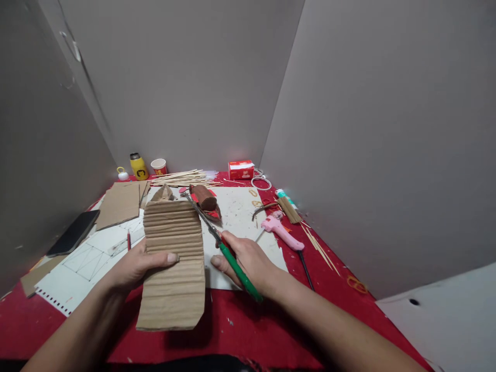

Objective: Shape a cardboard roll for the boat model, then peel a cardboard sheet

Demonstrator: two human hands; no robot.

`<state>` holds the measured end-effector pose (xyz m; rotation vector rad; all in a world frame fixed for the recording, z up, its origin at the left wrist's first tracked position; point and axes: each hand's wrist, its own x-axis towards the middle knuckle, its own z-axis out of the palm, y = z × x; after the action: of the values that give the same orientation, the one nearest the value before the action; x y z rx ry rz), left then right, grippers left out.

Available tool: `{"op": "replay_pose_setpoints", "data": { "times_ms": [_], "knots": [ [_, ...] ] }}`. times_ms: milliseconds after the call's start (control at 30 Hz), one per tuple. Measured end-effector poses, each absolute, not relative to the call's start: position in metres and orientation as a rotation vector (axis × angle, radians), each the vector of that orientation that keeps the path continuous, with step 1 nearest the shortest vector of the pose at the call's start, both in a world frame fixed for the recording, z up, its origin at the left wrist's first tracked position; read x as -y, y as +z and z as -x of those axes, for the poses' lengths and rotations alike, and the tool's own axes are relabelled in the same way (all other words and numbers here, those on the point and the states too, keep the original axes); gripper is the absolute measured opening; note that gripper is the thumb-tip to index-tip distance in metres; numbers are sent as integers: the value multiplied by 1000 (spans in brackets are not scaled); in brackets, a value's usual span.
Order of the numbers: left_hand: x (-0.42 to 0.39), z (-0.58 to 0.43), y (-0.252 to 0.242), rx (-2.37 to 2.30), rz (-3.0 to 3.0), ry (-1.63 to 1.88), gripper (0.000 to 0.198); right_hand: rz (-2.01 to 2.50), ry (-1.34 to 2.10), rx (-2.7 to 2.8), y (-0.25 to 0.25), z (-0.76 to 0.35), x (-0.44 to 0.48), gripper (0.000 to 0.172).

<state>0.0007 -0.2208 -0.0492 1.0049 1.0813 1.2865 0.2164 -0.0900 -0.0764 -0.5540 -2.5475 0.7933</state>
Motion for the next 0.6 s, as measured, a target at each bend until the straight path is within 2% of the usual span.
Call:
{"op": "replay_pose_setpoints", "data": {
  "times_ms": [233, 467, 600],
  "knots": [
    [221, 2, -52, -1100, -990, 1274, 38, 542, 865, 2503, -79, -217, 89, 53],
    [221, 1, -48, -1085, -980, 1263, 38, 562, 984, 2408, -83, -218, 89, 43],
    [222, 1, -45, -1124, -963, 1266, 45, 595, 1056, 2368, -84, -218, 88, 38]
  ]
}}
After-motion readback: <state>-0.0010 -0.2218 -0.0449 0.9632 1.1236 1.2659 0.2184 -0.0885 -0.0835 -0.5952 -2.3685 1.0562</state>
